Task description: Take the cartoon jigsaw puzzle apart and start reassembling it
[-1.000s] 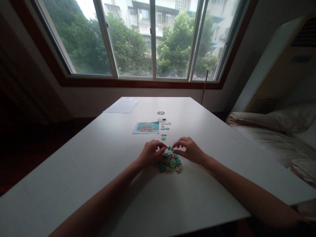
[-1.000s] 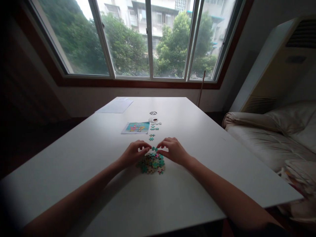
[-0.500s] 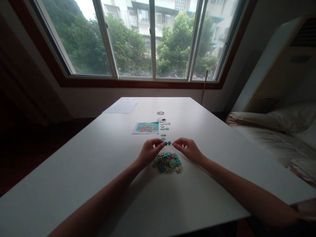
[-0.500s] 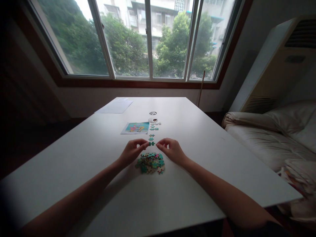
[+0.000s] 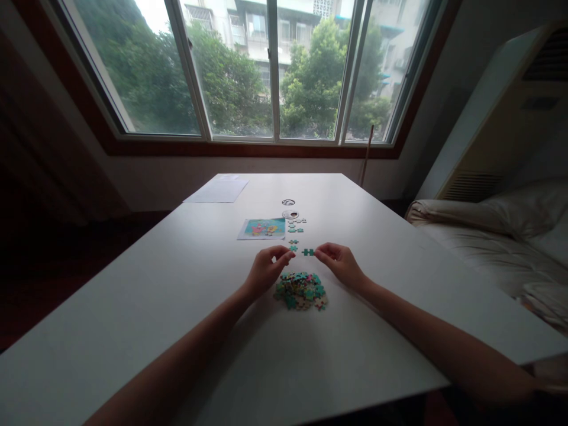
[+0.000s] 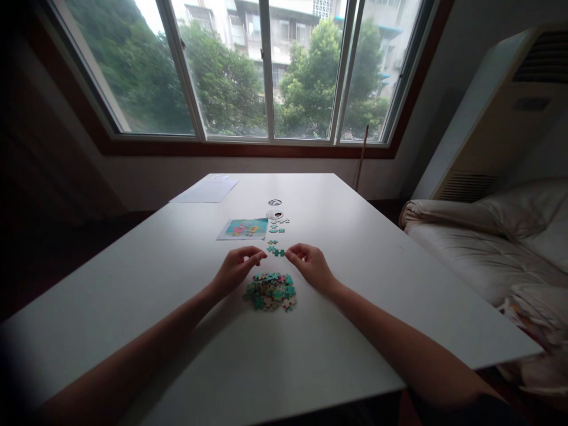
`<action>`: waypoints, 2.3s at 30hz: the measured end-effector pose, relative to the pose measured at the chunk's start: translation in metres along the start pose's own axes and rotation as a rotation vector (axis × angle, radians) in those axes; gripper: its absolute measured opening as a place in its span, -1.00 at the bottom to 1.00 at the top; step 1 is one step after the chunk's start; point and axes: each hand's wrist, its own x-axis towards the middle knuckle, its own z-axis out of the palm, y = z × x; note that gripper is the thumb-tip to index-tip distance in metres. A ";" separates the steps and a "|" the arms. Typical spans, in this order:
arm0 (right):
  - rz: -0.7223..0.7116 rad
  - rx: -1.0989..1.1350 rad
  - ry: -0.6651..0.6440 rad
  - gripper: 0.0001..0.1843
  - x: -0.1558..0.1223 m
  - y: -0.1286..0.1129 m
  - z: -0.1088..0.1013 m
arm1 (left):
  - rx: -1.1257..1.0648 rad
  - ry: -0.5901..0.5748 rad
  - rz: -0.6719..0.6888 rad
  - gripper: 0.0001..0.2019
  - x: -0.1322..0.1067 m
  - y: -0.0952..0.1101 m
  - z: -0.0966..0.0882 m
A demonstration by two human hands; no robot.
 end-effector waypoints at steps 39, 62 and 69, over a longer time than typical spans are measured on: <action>0.063 -0.551 -0.104 -0.81 0.028 0.025 -0.003 | 0.112 0.075 -0.092 -0.75 0.004 -0.016 -0.004; -0.043 -0.544 -0.102 -0.81 0.056 0.037 0.015 | 0.128 0.069 -0.087 -0.73 0.005 -0.017 -0.004; -0.077 -0.407 -0.162 -0.80 0.036 0.029 0.002 | 0.138 0.065 -0.085 -0.74 0.004 -0.018 -0.004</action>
